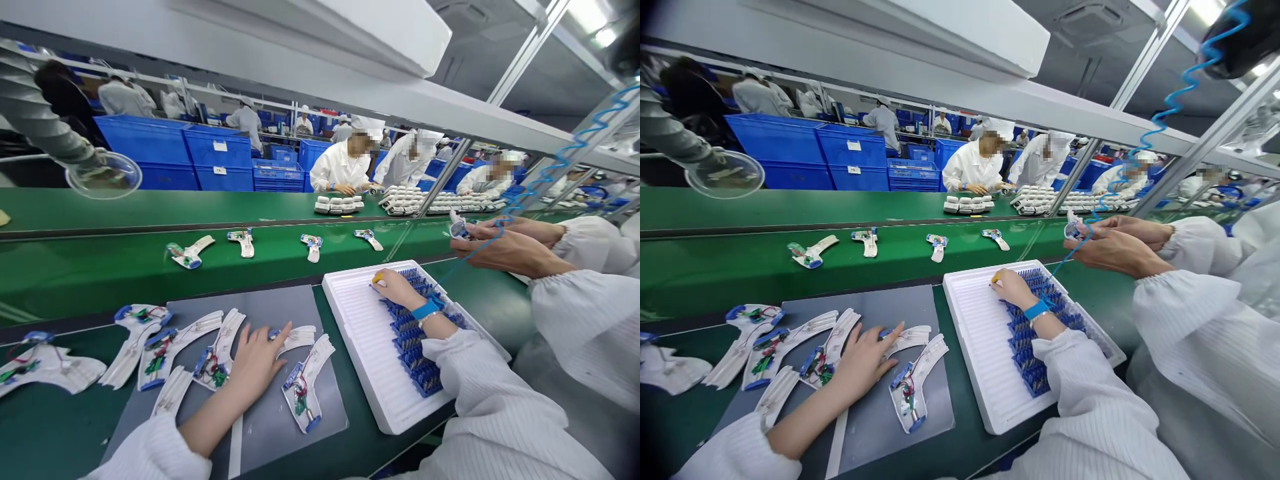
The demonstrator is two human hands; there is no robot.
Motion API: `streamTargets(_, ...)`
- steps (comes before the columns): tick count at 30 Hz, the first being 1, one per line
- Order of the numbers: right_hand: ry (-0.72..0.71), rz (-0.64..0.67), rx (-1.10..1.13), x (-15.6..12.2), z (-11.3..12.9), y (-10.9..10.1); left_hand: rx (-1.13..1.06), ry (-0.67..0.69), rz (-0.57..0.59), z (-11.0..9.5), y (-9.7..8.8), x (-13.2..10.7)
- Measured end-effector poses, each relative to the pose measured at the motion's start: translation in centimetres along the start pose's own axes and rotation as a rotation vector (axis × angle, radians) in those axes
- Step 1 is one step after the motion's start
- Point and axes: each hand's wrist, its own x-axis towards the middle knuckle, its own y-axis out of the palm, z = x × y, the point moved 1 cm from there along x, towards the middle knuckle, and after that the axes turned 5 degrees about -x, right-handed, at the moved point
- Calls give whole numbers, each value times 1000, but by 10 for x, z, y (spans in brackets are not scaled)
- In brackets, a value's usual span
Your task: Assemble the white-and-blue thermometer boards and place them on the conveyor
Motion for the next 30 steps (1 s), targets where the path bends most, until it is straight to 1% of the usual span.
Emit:
streamTargets(2,-69,-9,46,-1,14,0,-167,23,-40,2,4,3)
streamTargets(4,-154,-5,94,-6,34,0,-353,-12,-164,6,3,8)
streamTargets(6,-254,4,154,-16,60,-2,-551,-131,-315,11,-6,13)
streamTargets(8,-352,8,270,-28,90,-6,-779,-291,-398,15,-19,17)
streamTargets(10,-432,24,414,-40,119,-12,-1007,-422,-423,15,-32,17)
streamTargets(11,-470,46,468,-45,133,-15,-1112,-456,-430,12,-38,16)
streamTargets(13,-547,101,503,-52,158,-18,-1333,-474,-419,3,-47,10)
streamTargets(15,-605,139,490,-54,175,-17,-1587,-439,-330,-8,-53,2)
streamTargets(17,-602,157,481,-54,185,-13,-1792,-398,-231,-18,-58,-7)
streamTargets(19,-575,165,473,-52,188,-7,-1889,-398,-198,-23,-65,-15)
streamTargets(22,-568,143,446,-52,188,-3,-1919,-467,-215,-26,-72,-21)
streamTargets(24,-575,129,415,-52,188,-3,-1943,-500,-190,-26,-74,-22)
streamTargets(26,-569,124,386,-54,188,-2,-1971,-518,-161,-28,-73,-22)
streamTargets(30,-548,75,363,-57,186,0,-1935,-531,-173,-30,-68,-21)
